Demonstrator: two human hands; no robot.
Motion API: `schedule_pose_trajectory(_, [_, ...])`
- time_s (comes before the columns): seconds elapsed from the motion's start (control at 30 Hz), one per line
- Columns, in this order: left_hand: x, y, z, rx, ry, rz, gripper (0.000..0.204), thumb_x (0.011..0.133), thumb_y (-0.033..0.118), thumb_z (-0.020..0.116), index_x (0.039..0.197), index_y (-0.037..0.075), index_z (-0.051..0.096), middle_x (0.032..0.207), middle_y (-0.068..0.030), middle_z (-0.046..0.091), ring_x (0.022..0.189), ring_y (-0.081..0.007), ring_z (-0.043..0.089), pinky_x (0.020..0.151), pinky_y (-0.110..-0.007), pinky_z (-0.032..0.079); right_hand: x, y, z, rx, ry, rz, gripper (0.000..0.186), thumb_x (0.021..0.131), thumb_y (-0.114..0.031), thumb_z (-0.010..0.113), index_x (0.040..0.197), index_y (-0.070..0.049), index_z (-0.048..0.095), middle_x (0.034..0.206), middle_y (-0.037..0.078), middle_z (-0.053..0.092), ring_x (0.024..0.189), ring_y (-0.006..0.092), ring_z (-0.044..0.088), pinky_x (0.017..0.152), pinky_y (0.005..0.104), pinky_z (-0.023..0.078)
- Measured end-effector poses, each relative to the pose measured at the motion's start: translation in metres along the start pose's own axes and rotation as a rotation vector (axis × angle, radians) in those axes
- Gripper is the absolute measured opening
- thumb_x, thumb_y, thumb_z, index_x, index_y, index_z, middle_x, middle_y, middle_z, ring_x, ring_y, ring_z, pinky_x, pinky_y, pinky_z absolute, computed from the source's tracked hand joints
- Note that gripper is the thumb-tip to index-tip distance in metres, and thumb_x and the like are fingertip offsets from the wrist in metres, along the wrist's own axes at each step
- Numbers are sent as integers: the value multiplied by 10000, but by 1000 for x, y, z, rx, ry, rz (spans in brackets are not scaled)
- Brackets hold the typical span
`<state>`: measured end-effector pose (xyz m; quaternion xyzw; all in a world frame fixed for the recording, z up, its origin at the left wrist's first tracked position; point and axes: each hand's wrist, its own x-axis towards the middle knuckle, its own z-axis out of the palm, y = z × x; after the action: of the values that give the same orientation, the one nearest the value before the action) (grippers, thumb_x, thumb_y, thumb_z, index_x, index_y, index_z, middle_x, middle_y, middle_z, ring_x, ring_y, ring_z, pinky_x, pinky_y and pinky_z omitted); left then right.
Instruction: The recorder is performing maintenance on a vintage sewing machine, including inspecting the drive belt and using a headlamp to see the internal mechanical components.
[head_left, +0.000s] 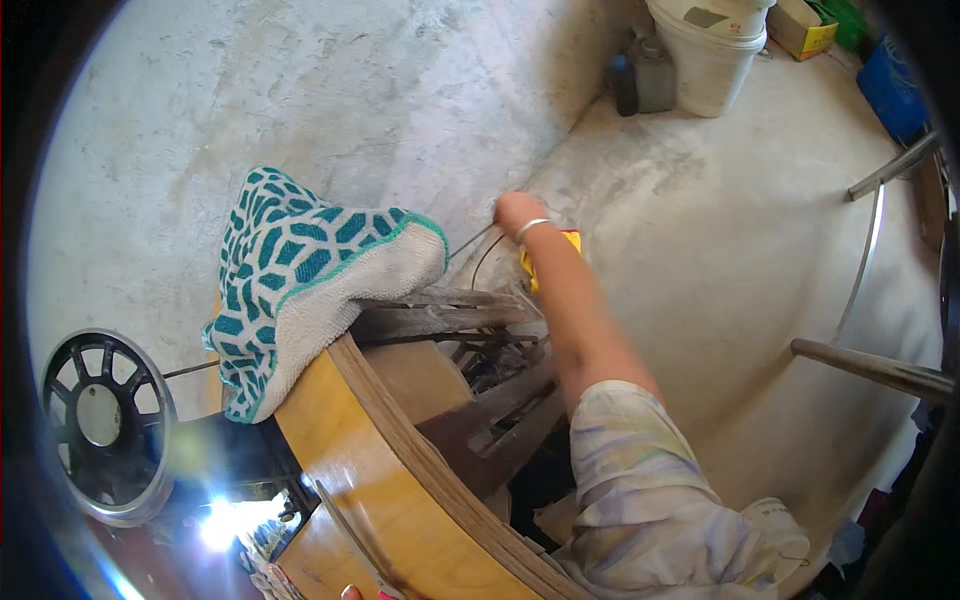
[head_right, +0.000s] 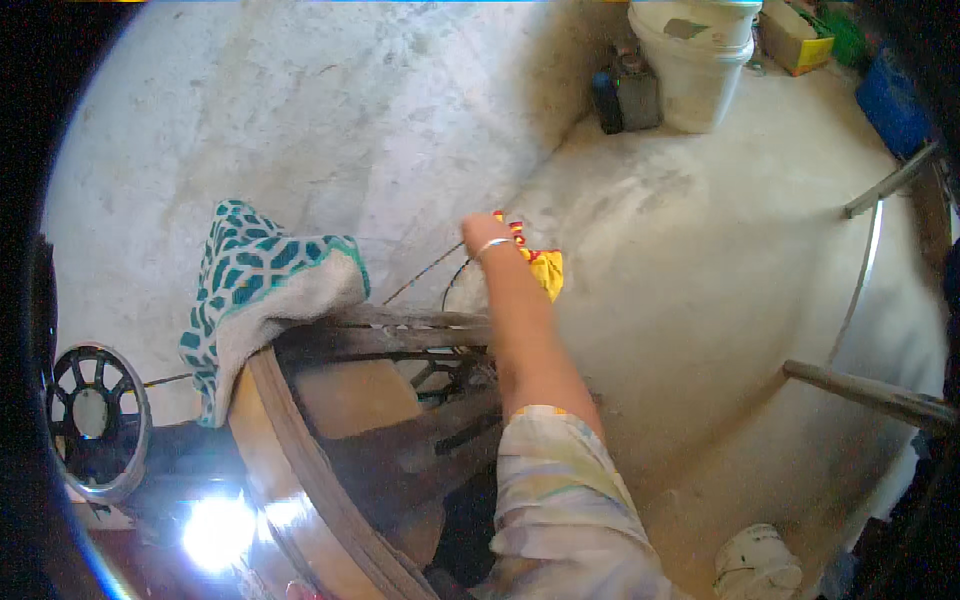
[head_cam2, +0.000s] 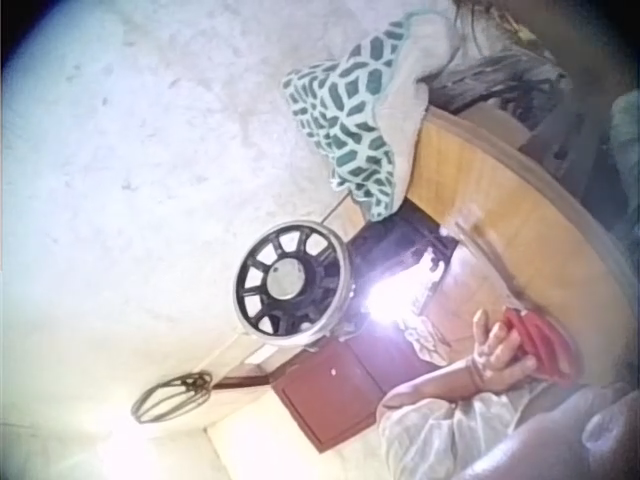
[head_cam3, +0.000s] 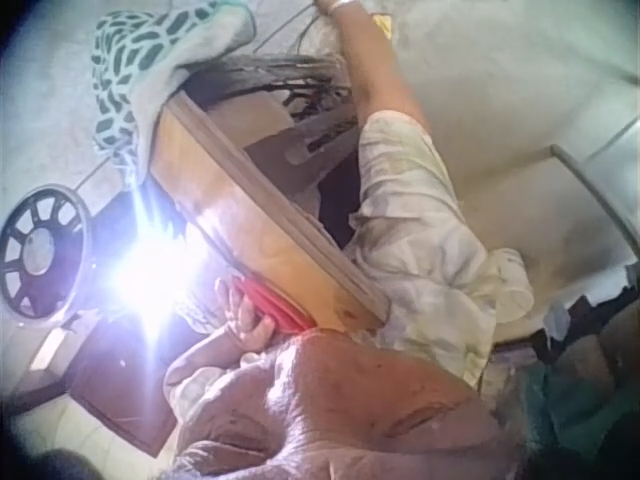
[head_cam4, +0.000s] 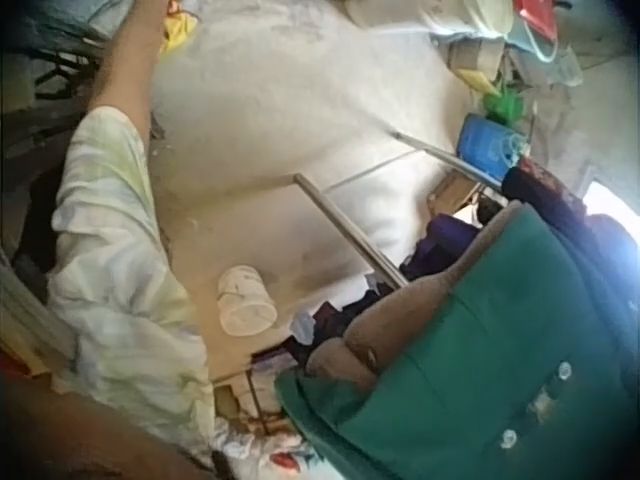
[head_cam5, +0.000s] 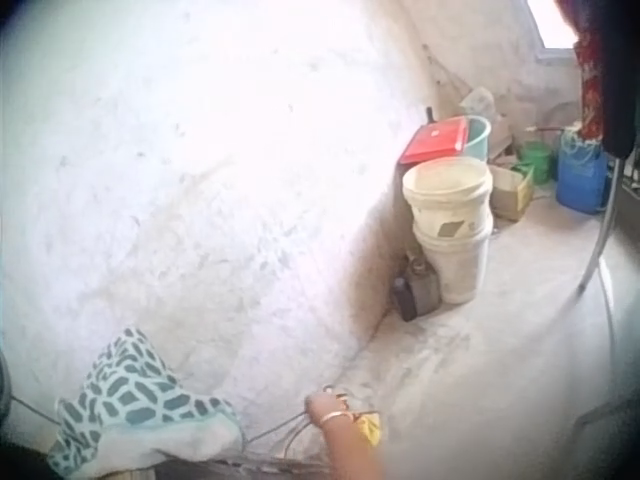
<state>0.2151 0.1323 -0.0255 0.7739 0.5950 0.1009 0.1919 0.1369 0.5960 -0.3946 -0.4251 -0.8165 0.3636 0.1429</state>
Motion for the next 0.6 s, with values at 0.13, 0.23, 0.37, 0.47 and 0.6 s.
schedule_pose_trajectory(0.13, [14,-7,4,-6,101,38,424,719,136,612,1127,113,498,1310,-247,296,1268,-406,205,962,-643,92,-43,91,-15,179,38,63,138,689,-67,578,799,-57,660,775,155,629,713,260,613,686,343,484])
schedule_pose_trajectory(0.23, [15,-11,-3,3,48,64,417,729,124,608,1127,105,487,1305,-261,291,1258,-425,213,959,-648,92,-67,107,-18,643,-25,109,86,706,-32,616,787,-15,637,722,90,633,683,184,611,675,312,497])
schedule_pose_trajectory(0.37, [0,-12,2,-18,9,44,417,738,114,603,1133,91,468,1302,-281,279,1249,-448,211,952,-657,101,-112,101,-31,1480,-287,233,146,772,-99,623,884,-14,582,735,73,606,696,184,608,699,330,517])
schedule_pose_trajectory(0.47, [5,-17,2,57,36,146,428,749,105,595,1148,76,444,1302,-296,265,1243,-463,205,946,-660,114,-132,99,-36,1808,-412,109,213,800,-140,596,963,-6,564,826,84,599,812,199,570,813,385,461])
schedule_pose_trajectory(0.6, [2,-12,-5,103,-22,118,461,756,111,600,1175,71,414,1304,-310,249,1243,-471,193,945,-661,120,-130,76,-35,1939,-423,-79,355,779,-166,622,1089,-23,527,911,74,582,853,213,567,785,386,458])
